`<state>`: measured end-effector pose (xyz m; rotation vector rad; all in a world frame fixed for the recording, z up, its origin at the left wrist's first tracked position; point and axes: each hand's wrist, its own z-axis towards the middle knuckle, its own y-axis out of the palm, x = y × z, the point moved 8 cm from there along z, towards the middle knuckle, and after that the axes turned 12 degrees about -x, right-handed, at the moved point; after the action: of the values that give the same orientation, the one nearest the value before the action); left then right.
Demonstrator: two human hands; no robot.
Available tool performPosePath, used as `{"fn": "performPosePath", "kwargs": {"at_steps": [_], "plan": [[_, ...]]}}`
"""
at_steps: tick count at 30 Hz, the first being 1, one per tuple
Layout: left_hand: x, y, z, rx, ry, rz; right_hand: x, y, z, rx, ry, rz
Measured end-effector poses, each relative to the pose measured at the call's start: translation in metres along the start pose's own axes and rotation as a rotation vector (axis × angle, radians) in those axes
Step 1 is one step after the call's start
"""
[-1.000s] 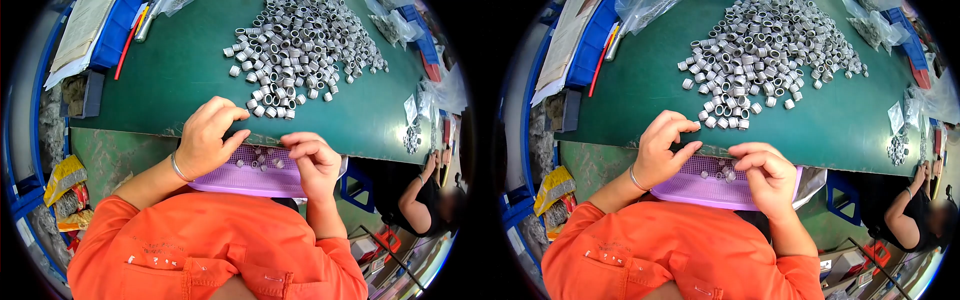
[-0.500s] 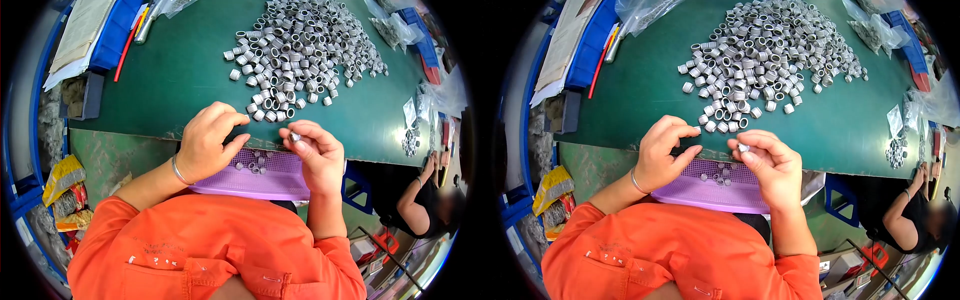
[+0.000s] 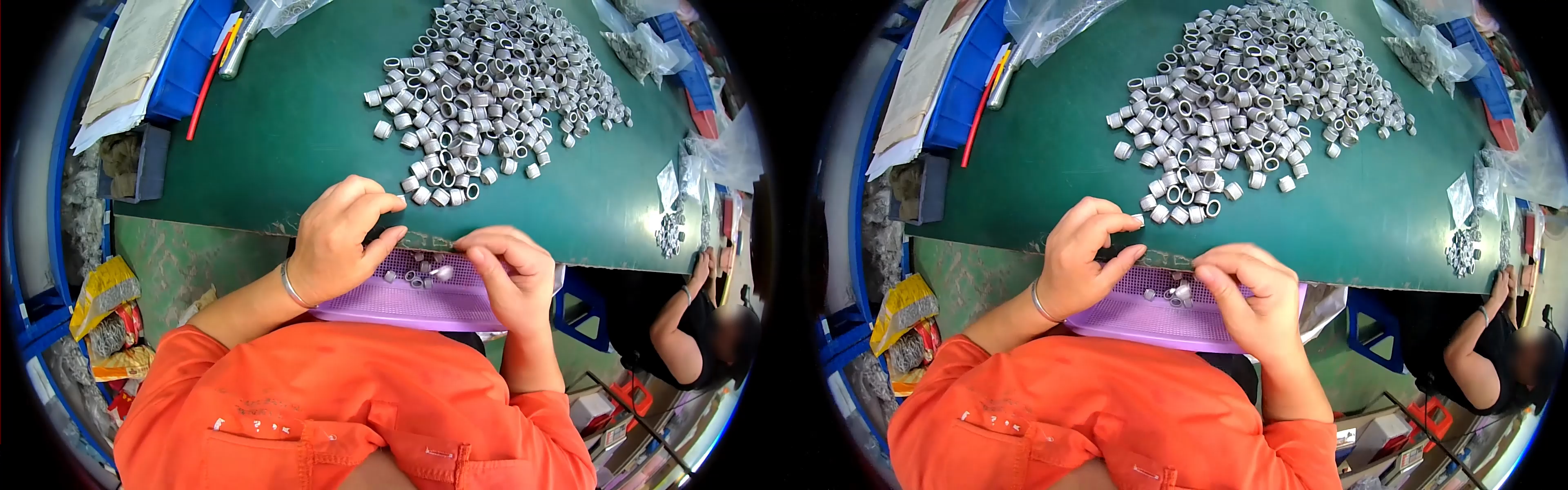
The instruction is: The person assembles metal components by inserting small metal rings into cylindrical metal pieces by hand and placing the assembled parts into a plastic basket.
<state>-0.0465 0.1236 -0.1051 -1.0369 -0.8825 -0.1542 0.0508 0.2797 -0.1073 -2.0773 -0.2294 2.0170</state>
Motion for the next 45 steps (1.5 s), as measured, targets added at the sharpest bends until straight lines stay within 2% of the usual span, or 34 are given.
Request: {"fn": "performPosePath", "kwargs": {"at_steps": [1, 3, 8, 10, 11, 13, 14, 15, 17, 25, 27, 30, 31, 33, 37, 39, 41, 43, 45], "plan": [[0.000, 0.000, -0.001, 0.006, 0.012, -0.006, -0.014, -0.004, 0.004, 0.063, -0.117, -0.313], [0.001, 0.000, -0.001, 0.011, 0.028, -0.005, -0.019, -0.011, 0.014, 0.180, -0.088, -0.484], [0.002, -0.001, -0.001, 0.006, -0.002, -0.010, -0.007, -0.004, 0.031, 0.145, -0.131, -0.557], [0.002, -0.001, -0.002, 0.010, 0.003, -0.002, 0.004, -0.009, 0.025, 0.186, 0.082, -0.256], [0.002, -0.001, -0.002, 0.011, 0.008, 0.003, 0.004, -0.010, 0.023, 0.185, 0.076, -0.257], [0.001, -0.002, -0.001, 0.011, 0.004, -0.001, 0.019, -0.007, 0.015, 0.135, 0.048, 0.288], [0.001, -0.001, -0.001, 0.001, 0.003, 0.001, 0.024, -0.004, 0.014, 0.080, 0.041, 0.415], [0.001, 0.000, -0.001, -0.012, 0.002, 0.001, 0.025, -0.004, 0.011, 0.083, 0.046, 0.417], [0.000, 0.001, -0.002, -0.017, -0.008, -0.021, 0.035, 0.007, 0.007, 0.034, 0.171, 0.744], [0.000, -0.001, -0.001, -0.012, -0.027, -0.028, 0.036, 0.016, 0.003, -0.034, 0.186, 0.934], [-0.001, 0.000, -0.002, -0.013, -0.028, -0.033, 0.029, 0.013, 0.002, 0.007, 0.150, 0.841], [-0.001, -0.001, -0.002, -0.007, -0.027, -0.037, 0.004, 0.005, 0.005, -0.070, -0.113, 0.116], [-0.001, -0.001, -0.002, -0.004, -0.025, -0.043, 0.002, 0.006, 0.010, -0.071, -0.114, 0.119], [-0.001, -0.001, -0.002, -0.003, -0.019, -0.034, -0.016, 0.004, 0.019, 0.105, -0.166, -0.390], [-0.001, -0.002, -0.002, -0.008, -0.031, -0.046, -0.011, 0.009, 0.030, 0.158, -0.173, -0.600], [0.000, -0.004, -0.002, -0.004, -0.045, -0.071, -0.012, 0.007, 0.025, 0.143, -0.162, -0.587], [0.001, -0.003, 0.003, -0.003, -0.053, -0.100, 0.007, -0.005, 0.020, 0.192, 0.033, -0.198], [0.018, -0.002, 0.015, 0.013, 0.127, -0.022, 0.011, -0.009, 0.018, 0.173, -0.026, -0.120], [0.028, 0.006, 0.027, -0.034, 0.158, 0.041, 0.038, 0.003, 0.016, 0.075, 0.213, 0.684]]}}
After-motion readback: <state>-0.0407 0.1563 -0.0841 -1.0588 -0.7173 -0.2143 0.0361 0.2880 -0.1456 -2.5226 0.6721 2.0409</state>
